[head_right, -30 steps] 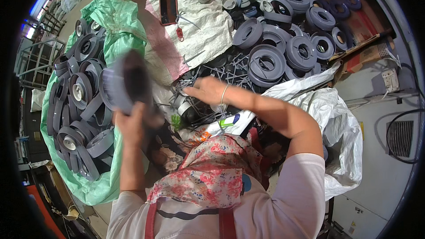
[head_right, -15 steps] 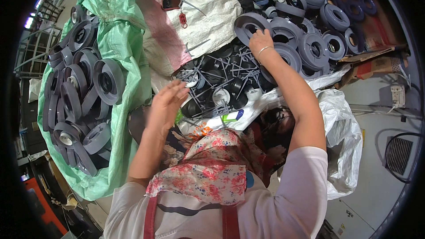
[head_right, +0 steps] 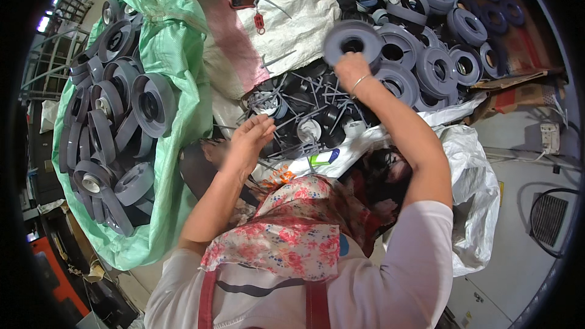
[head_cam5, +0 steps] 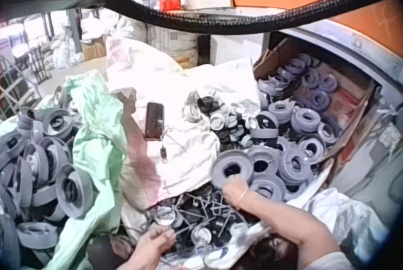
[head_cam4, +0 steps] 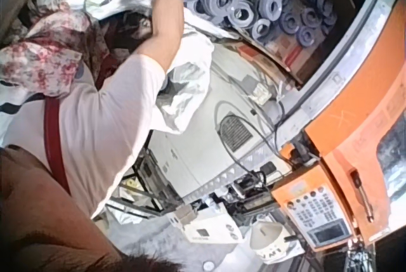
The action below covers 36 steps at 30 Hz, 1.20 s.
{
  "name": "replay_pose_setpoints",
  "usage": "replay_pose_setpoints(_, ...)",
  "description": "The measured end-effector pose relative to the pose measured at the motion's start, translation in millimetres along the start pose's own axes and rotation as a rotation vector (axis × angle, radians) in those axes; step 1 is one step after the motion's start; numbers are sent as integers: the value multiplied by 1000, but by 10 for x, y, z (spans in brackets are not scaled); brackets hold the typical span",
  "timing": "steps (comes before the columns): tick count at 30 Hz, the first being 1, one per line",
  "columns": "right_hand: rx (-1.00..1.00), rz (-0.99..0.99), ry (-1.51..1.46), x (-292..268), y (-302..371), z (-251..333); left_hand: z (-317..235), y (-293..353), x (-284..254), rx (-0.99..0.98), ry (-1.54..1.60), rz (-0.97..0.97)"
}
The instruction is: The person takes grey plastic circular parts from a large green bag and places them into a pile on a white bag by hand.
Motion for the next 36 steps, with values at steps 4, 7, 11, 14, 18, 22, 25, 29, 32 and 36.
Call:
replay_pose_setpoints(4,-535,-495,-818,-717,302,830,-21,-73,159,-50,392,183)
replay_pose_setpoints(7,-80,-278,-954,-493,409,885,-120,38,111,71,351,127)
replay_pose_setpoints(11,-114,133,-556,655,868,778,-29,28,-62,257,99,-78)
replay_pose_setpoints(14,-55,399,-263,542,778,847,-39,210,-29,319,127,-7)
replay_pose_setpoints(18,84,-199,-334,64,465,831,-48,471,-91,382,90,-205)
replay_pose_setpoints(22,-43,-696,-795,-961,373,1139,19,541,-50,209,322,262)
replay_pose_setpoints(25,11,-547,-802,-1130,356,1320,-2,713,58,192,352,378)
replay_pose_setpoints(29,-130,-296,-714,-1490,549,1503,-13,811,-40,236,205,329)
replay_pose_setpoints(32,-343,-384,-696,-1511,601,1552,-29,857,-113,169,155,357)
replay_pose_setpoints(36,-577,-266,-441,-1670,722,1572,-106,996,-107,77,143,414)
Point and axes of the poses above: each hand's wrist, its own y-axis away from the middle knuckle, its own x-axis out of the palm, z = x × y, the point moved 2 cm from there along -y, towards the middle knuckle, and after that the axes turned 13 degrees about -x, right-handed, at the moved point
